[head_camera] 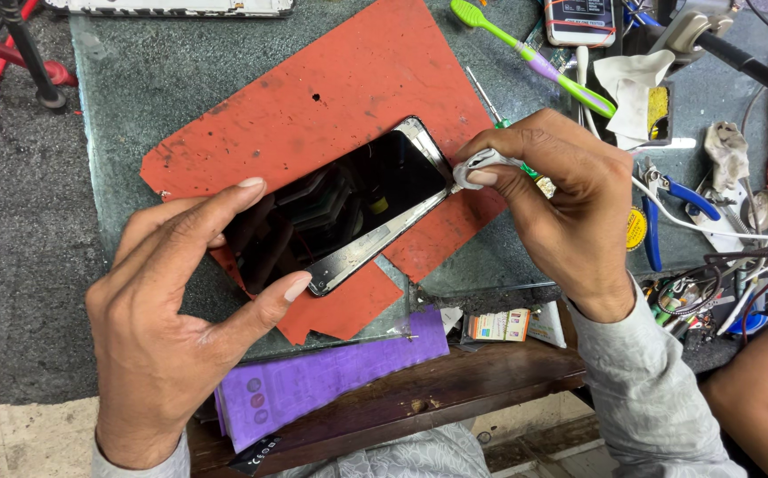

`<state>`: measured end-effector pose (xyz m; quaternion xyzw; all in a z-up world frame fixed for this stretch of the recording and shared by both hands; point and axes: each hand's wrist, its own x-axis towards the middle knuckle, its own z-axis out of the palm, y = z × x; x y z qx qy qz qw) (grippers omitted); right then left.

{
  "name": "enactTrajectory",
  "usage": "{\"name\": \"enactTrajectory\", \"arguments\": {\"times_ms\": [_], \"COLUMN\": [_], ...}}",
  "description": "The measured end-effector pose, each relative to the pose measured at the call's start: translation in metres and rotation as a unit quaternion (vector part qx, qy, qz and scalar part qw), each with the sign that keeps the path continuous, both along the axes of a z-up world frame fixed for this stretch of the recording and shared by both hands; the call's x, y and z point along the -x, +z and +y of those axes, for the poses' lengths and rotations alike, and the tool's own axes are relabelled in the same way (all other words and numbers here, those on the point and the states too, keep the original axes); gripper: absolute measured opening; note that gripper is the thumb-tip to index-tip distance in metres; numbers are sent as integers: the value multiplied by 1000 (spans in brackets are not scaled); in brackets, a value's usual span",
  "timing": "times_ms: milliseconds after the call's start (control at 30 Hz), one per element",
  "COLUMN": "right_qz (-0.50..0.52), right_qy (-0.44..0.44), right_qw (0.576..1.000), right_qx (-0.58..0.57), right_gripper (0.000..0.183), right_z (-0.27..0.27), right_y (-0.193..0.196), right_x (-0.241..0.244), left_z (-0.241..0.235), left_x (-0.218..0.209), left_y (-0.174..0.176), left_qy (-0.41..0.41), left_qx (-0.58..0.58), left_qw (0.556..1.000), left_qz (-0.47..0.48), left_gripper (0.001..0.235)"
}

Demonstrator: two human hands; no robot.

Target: The person wipes the edges and screen of a smartphone with a white cloth, then secures the device with rubber bands. The person also briefly handles a second smartphone.

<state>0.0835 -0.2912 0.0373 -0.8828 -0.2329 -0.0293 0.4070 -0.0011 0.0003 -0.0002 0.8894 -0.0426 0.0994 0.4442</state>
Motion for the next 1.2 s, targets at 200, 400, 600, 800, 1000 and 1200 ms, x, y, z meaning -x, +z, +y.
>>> {"name": "enactTrajectory", "arguments": {"times_ms": [200,400,600,800,1000,1200], "right_qz": [-2,-10,-12,-18,-19,-26], "right_qy": [-2,-7,-6,-11,-14,-8], "right_qw": [1000,1000,1000,1000,1000,999], "right_qx": [-9,1,12,6,19,17], "right_gripper": [12,13,14,11,14,11], "right_z": [-2,-2,-1,-2,-1,0], "right_y": [1,3,1,3,4,5], "right_x": [0,0,0,0,1,1], "left_z": [0,0,0,0,1,0], "left_x": [-1,0,0,1,1,1], "left_y": [0,-1,-2,-3,-3,-3], "left_qy": [-1,-1,-2,0,1,1], "left_qx": [0,-2,0,-4,-5,-7], "left_qw": [1000,1000,1000,1000,1000,1000], "left_qz": [-3,-5,-5,-4,0,-2], "left_gripper": [63,63,63,63,63,63]}}
